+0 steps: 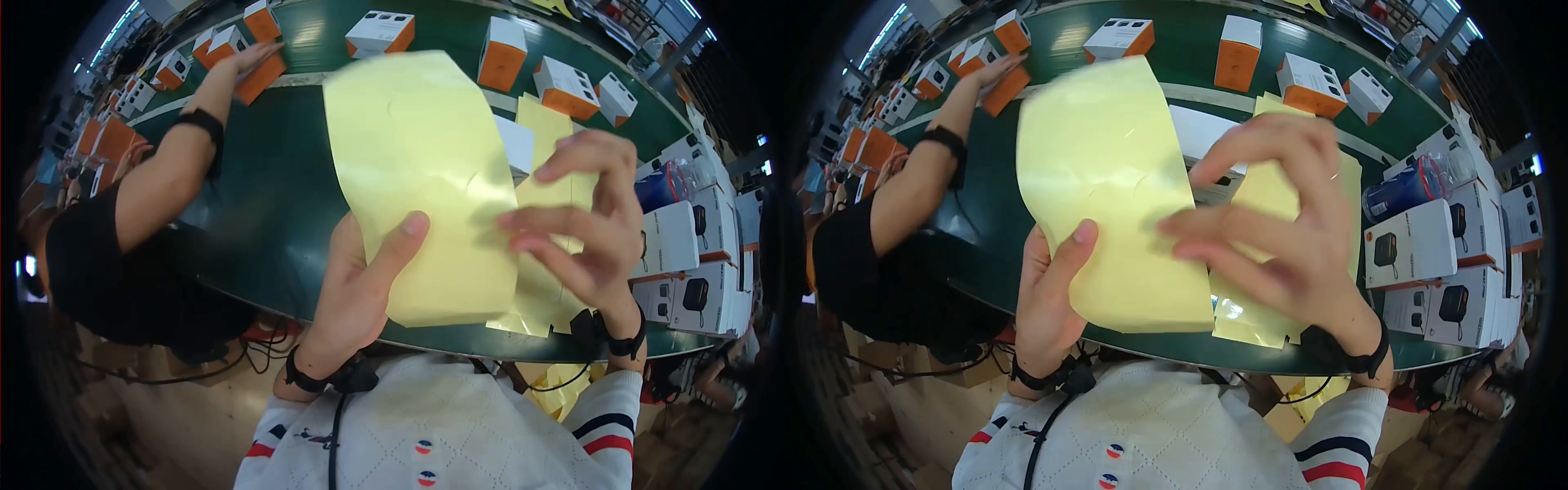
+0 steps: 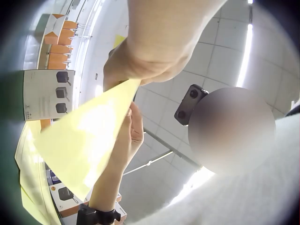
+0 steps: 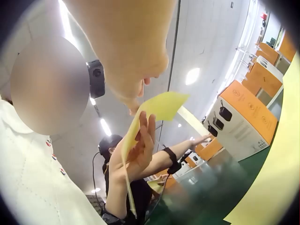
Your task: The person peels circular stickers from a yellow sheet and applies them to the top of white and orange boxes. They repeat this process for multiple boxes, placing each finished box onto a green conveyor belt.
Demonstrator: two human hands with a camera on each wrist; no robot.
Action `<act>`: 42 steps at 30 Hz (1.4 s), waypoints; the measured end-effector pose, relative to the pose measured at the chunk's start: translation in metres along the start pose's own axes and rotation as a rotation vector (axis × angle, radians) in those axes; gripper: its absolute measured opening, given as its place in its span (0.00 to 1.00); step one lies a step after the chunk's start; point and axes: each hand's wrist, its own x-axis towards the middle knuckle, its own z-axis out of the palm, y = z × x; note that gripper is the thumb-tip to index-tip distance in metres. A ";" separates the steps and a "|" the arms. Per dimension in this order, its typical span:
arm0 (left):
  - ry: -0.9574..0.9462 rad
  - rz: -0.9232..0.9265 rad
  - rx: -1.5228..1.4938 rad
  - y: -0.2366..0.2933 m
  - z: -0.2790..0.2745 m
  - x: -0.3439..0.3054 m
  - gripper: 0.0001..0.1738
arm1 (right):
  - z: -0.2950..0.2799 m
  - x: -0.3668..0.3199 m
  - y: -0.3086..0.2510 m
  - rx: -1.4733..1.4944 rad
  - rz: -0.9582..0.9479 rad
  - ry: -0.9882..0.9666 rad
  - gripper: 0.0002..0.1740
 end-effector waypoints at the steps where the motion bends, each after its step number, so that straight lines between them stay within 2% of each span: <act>1: -0.018 -0.007 0.007 0.002 0.001 -0.002 0.19 | 0.000 0.002 -0.010 -0.044 -0.036 -0.020 0.12; 6: -0.047 -0.005 0.098 0.008 0.005 -0.009 0.18 | 0.008 0.001 -0.024 -0.111 -0.040 0.048 0.14; 8: -0.089 0.036 0.200 0.008 -0.002 -0.009 0.18 | 0.002 0.003 -0.033 -0.213 -0.041 -0.017 0.14; 12: -0.094 0.020 0.265 0.011 -0.003 -0.010 0.18 | 0.006 -0.003 -0.032 -0.278 -0.157 0.037 0.17; 19: -0.117 -0.148 0.056 0.023 -0.009 -0.005 0.21 | 0.008 -0.008 -0.033 -0.353 -0.282 0.090 0.15; 27: -0.109 -0.266 -0.118 0.023 -0.022 0.006 0.23 | 0.031 -0.001 -0.020 -0.210 -0.211 0.096 0.17; 33: -0.093 -0.288 -0.128 0.023 -0.032 0.017 0.22 | 0.043 0.013 -0.010 -0.142 -0.211 0.123 0.17; 39: -0.085 -0.369 -0.162 0.022 -0.039 0.026 0.26 | 0.038 0.021 -0.006 -0.206 -0.363 -0.006 0.17; 42: -0.075 -0.348 -0.211 0.015 -0.040 0.032 0.27 | 0.038 0.019 -0.009 -0.269 -0.400 -0.037 0.17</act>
